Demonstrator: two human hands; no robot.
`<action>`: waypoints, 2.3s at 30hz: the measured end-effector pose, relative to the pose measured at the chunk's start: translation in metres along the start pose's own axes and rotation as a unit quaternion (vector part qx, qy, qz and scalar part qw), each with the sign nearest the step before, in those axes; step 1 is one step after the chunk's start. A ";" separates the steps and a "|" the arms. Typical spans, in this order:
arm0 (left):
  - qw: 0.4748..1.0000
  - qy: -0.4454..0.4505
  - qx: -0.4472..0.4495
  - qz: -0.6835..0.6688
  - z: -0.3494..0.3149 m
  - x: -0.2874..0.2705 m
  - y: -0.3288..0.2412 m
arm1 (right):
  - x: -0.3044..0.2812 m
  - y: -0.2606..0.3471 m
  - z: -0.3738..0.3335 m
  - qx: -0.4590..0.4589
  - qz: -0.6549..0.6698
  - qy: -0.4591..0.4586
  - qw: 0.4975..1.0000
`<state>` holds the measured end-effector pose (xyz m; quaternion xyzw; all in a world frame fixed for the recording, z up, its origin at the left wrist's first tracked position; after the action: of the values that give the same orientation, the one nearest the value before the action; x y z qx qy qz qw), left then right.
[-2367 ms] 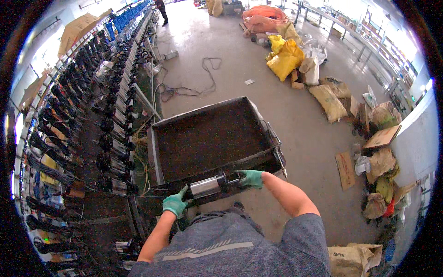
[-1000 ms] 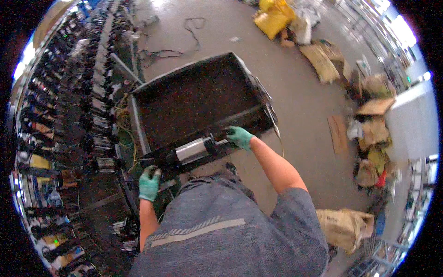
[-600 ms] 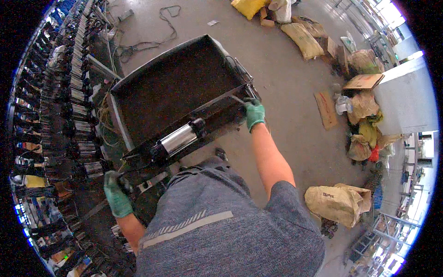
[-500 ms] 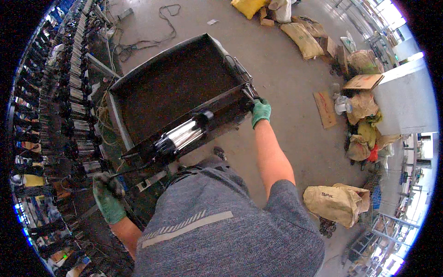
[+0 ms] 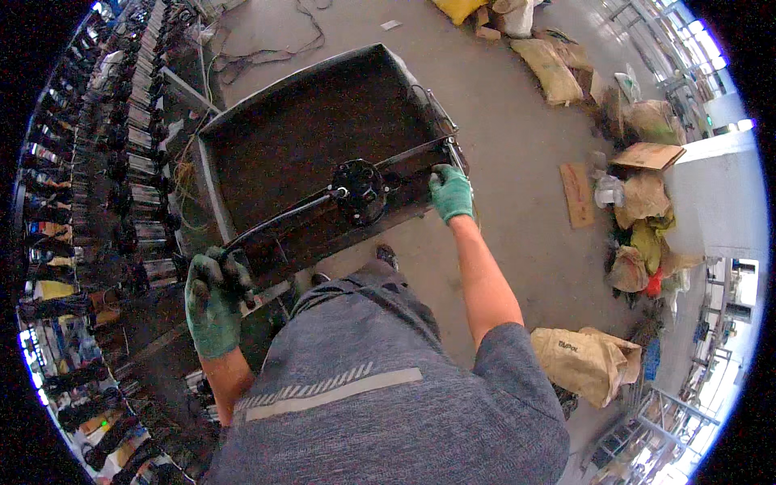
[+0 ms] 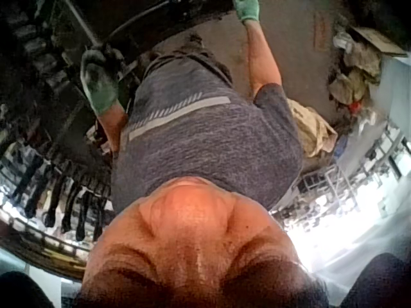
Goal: The person repeatedly picks up a cylindrical mechanical component from a metal tray and places it onto a rack filled with similar units. They handle the component with gloved hands, adjusting its orientation before setting it down on the rack.
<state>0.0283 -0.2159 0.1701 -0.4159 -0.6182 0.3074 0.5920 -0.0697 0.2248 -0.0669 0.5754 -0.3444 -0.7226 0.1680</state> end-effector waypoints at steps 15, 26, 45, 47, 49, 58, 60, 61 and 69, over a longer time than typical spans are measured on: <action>0.996 -0.027 -0.017 0.081 -0.003 -0.010 0.003 | 0.083 0.007 0.005 -0.016 -0.066 0.098 0.993; 0.985 -0.095 -0.063 -0.132 -0.007 -0.051 0.006 | 0.105 -0.020 0.020 0.079 0.043 0.142 0.986; 0.962 -0.265 0.061 -0.026 -0.070 -0.143 -0.034 | 0.079 0.143 -0.047 -0.090 0.051 0.161 0.982; 0.976 -0.190 0.087 -0.060 -0.065 -0.128 -0.043 | 0.065 0.115 -0.035 -0.122 -0.054 0.112 0.985; 0.970 -0.237 0.008 0.057 -0.051 -0.105 -0.027 | 0.078 0.076 -0.023 -0.146 -0.161 0.110 0.970; 0.986 -0.139 -0.009 0.094 -0.015 -0.061 0.006 | 0.099 0.038 -0.024 -0.067 -0.193 0.168 0.964; 0.979 -0.146 0.018 0.138 -0.021 -0.067 0.003 | 0.100 0.032 -0.023 -0.080 -0.166 0.181 0.966; 0.983 -0.127 -0.017 0.133 -0.021 -0.070 0.004 | 0.102 0.025 -0.022 -0.136 -0.118 0.155 0.971; 0.909 -0.176 0.102 0.363 -0.031 -0.067 -0.003 | 0.116 0.014 -0.014 0.037 0.127 0.266 0.955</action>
<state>0.0549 -0.2794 0.1448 -0.4884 -0.4841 0.6305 0.3599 -0.0913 0.1367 -0.1422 0.7038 -0.3844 -0.5029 0.3224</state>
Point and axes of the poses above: each hand's wrist, its own z-axis towards the middle knuckle, its own x-axis out of the palm, y = z × x, the point moved 5 cm from there along z, towards the middle knuckle, and after that the axes turned 3 degrees about -x, right-handed, at the moved point
